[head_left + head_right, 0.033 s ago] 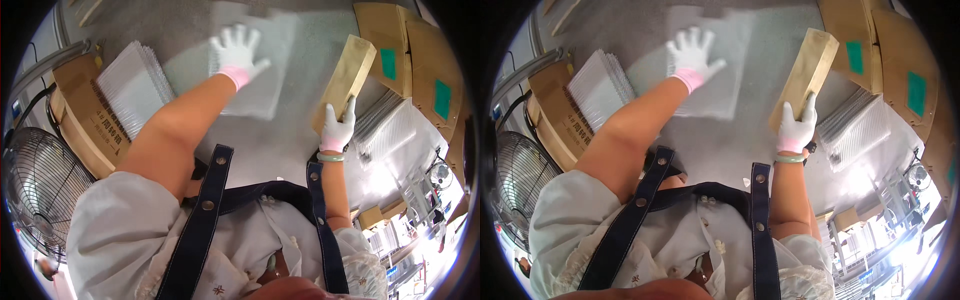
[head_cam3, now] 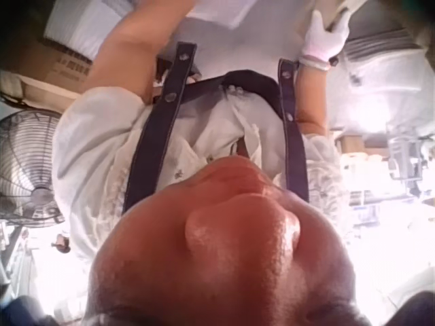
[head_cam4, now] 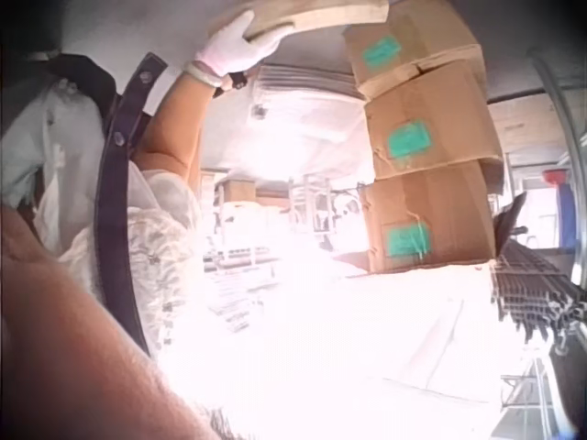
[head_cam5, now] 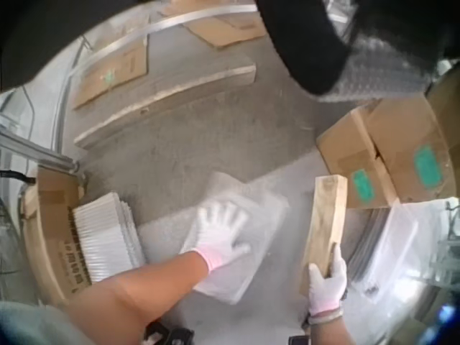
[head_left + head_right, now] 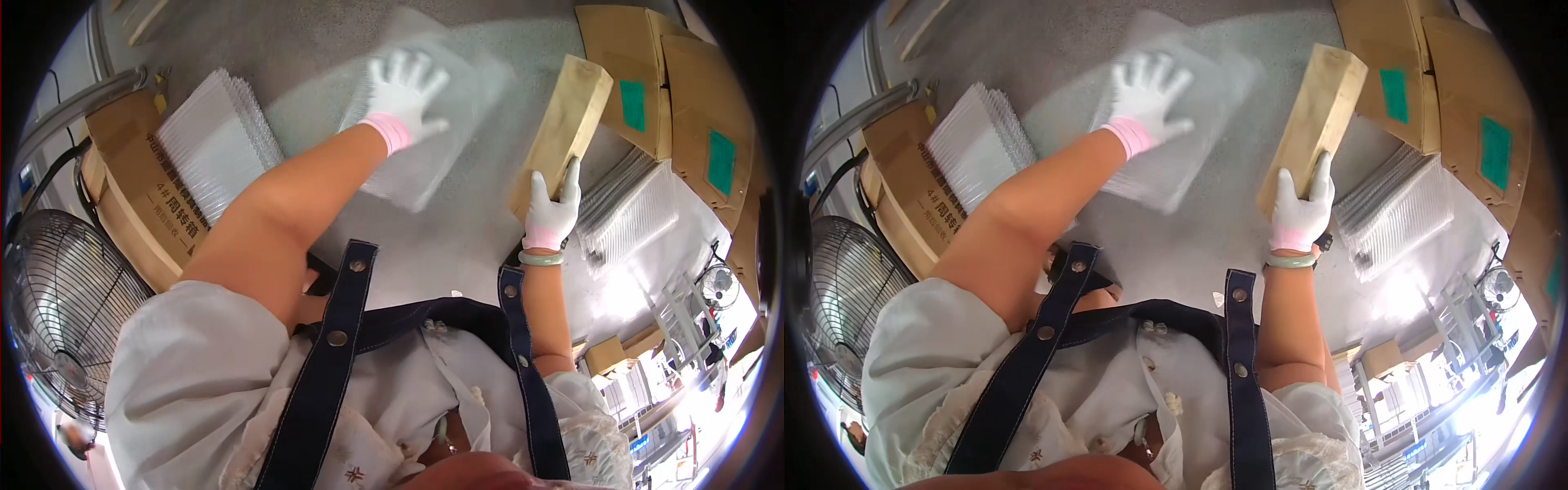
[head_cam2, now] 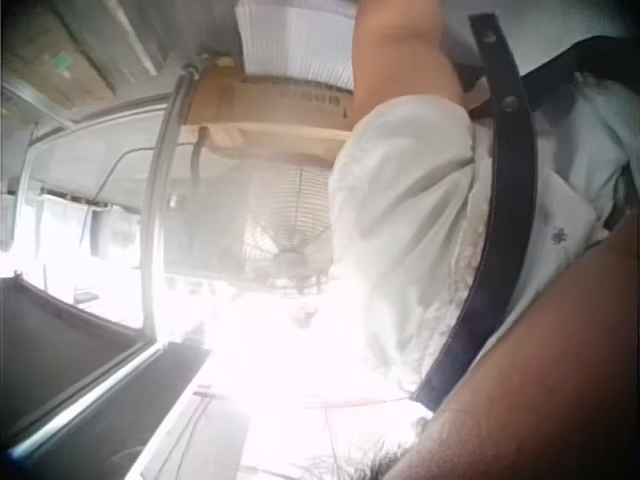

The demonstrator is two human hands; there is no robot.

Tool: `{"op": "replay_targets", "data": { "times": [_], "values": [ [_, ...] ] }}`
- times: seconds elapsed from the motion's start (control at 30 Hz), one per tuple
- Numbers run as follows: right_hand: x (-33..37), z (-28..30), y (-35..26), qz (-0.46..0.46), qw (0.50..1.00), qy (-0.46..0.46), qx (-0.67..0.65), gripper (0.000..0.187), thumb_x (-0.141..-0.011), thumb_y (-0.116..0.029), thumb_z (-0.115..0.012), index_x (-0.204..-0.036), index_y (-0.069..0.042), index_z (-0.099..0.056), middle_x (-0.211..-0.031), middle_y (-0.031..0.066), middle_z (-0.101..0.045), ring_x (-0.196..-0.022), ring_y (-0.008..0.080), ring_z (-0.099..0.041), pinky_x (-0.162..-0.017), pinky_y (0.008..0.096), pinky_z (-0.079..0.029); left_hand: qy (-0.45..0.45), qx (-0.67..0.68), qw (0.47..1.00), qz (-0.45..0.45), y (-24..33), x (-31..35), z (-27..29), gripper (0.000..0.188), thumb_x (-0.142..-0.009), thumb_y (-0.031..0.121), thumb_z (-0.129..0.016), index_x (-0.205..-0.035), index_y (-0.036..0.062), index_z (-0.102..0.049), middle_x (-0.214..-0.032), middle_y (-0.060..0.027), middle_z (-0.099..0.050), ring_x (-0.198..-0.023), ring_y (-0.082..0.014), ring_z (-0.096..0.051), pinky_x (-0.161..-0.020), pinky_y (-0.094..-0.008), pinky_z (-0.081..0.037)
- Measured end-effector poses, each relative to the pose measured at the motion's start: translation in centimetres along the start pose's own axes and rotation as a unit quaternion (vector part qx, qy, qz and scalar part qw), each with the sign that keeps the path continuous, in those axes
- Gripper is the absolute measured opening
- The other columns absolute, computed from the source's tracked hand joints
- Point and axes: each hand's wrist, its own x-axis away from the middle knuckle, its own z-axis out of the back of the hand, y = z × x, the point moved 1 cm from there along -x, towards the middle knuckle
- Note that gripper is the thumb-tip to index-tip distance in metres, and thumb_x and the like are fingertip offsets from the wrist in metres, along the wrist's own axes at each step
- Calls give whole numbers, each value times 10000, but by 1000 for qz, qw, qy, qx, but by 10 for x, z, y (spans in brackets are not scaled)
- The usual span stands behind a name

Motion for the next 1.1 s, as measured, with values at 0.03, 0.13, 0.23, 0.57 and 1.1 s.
{"op": "replay_targets", "data": {
  "times": [0.03,0.13,0.23,0.57,1.1],
  "values": [
    [-4,1,0,46,998,-19,48,721,-779,-220,-782,-1441,-100,-520,-1241,182,-592,-1113,320,-621,-944,382,-511,-17,-9,998,-63,2,1,-2,820,-867,667,-561,-1541,254,-341,-1589,-133,-303,-1467,-402,-225,-1129,-675,-172],
    [-23,1,-10,163,971,-74,161,673,-746,-255,-794,-1385,-214,-586,-1248,164,-607,-1053,353,-649,-861,414,-561,-67,-35,979,-187,6,2,-4,832,-875,684,-544,-1569,304,-287,-1623,-118,-257,-1498,-375,-194,-1157,-668,-145],
    [-43,-13,-29,248,952,-71,167,651,-751,-262,-790,-1370,-234,-591,-1250,140,-609,-990,330,-675,-824,415,-572,-96,-49,977,-182,8,0,-1,844,-877,694,-534,-1577,304,-268,-1633,-109,-243,-1512,-356,-178,-1171,-662,-128],
    [-95,-66,-14,276,911,-93,292,570,-816,-282,-721,-1363,-350,-576,-1271,117,-598,-959,325,-684,-815,440,-568,-29,5,986,-164,2,1,1,817,-827,594,-659,-1504,220,-395,-1575,-124,-331,-1475,-348,-256,-1174,-625,-167],
    [-29,-86,-162,503,748,-297,316,457,-878,-180,-596,-1333,-195,-557,-1355,27,-555,-1366,213,-417,-1156,548,-241,-91,301,938,145,-8,76,57,533,-800,220,-756,-1245,30,-532,-1174,-255,-642,-1131,-366,-632,-958,-451,-504]
  ]
}}
